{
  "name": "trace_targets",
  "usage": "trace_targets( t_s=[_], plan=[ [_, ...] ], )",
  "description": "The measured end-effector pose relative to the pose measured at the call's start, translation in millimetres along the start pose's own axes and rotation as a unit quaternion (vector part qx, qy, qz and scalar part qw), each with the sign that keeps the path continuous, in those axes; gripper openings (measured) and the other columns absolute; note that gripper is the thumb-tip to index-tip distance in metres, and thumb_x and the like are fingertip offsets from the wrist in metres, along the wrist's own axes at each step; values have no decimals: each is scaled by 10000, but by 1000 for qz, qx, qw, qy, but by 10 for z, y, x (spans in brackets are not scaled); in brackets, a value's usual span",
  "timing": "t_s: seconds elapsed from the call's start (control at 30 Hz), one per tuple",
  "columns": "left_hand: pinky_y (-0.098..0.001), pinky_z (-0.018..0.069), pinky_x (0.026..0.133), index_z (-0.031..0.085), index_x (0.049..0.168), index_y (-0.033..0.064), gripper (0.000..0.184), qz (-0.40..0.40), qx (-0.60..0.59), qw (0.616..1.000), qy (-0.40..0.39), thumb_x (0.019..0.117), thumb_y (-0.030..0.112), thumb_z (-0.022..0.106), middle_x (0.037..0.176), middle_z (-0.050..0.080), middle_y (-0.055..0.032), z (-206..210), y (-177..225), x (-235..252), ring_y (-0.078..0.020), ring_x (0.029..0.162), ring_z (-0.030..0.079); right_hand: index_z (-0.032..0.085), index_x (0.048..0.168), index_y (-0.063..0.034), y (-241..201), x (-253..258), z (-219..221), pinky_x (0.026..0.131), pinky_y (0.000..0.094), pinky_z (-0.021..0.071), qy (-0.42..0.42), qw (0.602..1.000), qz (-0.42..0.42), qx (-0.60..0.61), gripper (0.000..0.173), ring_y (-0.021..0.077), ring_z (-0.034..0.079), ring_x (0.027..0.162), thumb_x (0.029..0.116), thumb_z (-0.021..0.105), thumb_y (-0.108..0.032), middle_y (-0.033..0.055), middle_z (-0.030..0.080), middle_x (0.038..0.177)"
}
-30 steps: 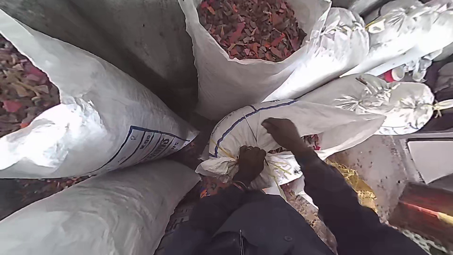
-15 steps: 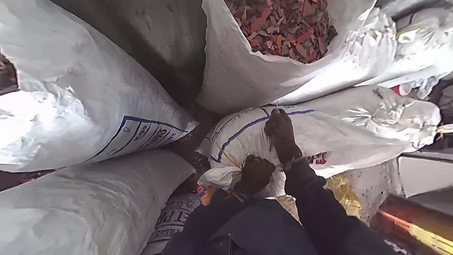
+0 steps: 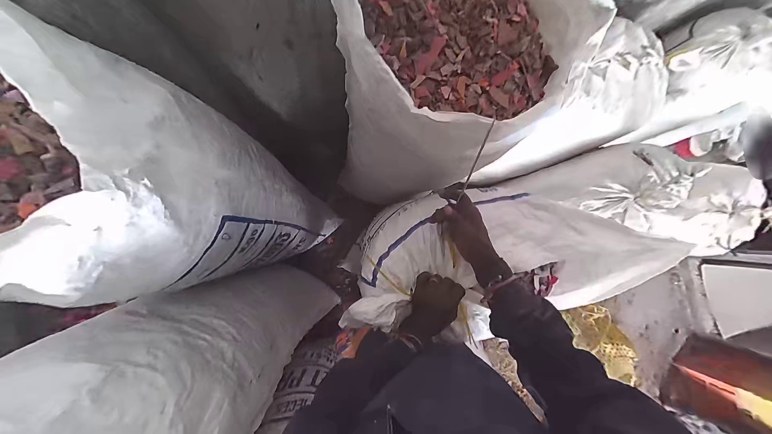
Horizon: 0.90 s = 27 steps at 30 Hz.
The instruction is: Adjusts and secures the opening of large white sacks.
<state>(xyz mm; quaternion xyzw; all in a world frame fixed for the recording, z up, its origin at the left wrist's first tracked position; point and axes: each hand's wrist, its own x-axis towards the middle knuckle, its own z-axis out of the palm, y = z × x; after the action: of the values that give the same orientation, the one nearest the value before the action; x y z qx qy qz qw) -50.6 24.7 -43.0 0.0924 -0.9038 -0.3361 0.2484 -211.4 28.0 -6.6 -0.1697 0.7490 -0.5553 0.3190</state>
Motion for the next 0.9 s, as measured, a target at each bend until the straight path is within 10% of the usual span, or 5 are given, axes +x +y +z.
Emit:
trace_targets(
  t_s=[0.23, 0.33, 0.43, 0.67, 0.9],
  plan=[
    [-540, 504, 809, 750, 834, 35, 98, -30, 24, 999, -30, 805, 40, 656, 786, 728, -141, -22, -57, 188, -332, 746, 709, 670, 1106, 113, 87, -222, 67, 907, 444, 532, -32, 957, -149, -248, 233, 306, 673, 1004, 1020, 491, -10, 246, 685, 1083],
    [-597, 485, 871, 752, 891, 3, 114, -49, 2, 994, -95, 847, 15, 648, 867, 739, -186, -91, -62, 216, -385, 840, 718, 567, 1162, 102, -70, -152, 54, 773, 316, 548, 21, 994, -59, -95, 321, 115, 637, 765, 1086, 326, -95, 88, 644, 846],
    [-582, 488, 868, 751, 871, 5, 113, -40, 3, 998, -49, 862, 39, 644, 849, 738, -176, -15, -72, 141, -370, 827, 716, 457, 1002, -213, -537, -344, -117, 415, 177, 384, 52, 971, -3, 235, 339, -10, 377, 406, 1130, 158, -310, -144, 380, 513],
    [-669, 396, 1043, 616, 1303, -95, 696, -105, -71, 992, -4, 783, 339, 779, 1351, 577, -340, 28, 132, -151, -520, 1269, 542, 536, 827, -259, -717, -2276, -491, 459, 157, 410, 55, 923, -6, 382, 450, -26, 439, 422, 1115, 193, -305, -154, 458, 495],
    [-673, 366, 1066, 678, 1313, 70, 342, -270, 122, 950, -98, 983, 130, 612, 1399, 553, -311, 137, 702, 131, -514, 1325, 491, 542, 875, -150, -147, -3173, -406, 488, 162, 451, 94, 919, 42, 380, 344, -19, 495, 478, 1079, 265, -156, -125, 514, 568]
  ],
)
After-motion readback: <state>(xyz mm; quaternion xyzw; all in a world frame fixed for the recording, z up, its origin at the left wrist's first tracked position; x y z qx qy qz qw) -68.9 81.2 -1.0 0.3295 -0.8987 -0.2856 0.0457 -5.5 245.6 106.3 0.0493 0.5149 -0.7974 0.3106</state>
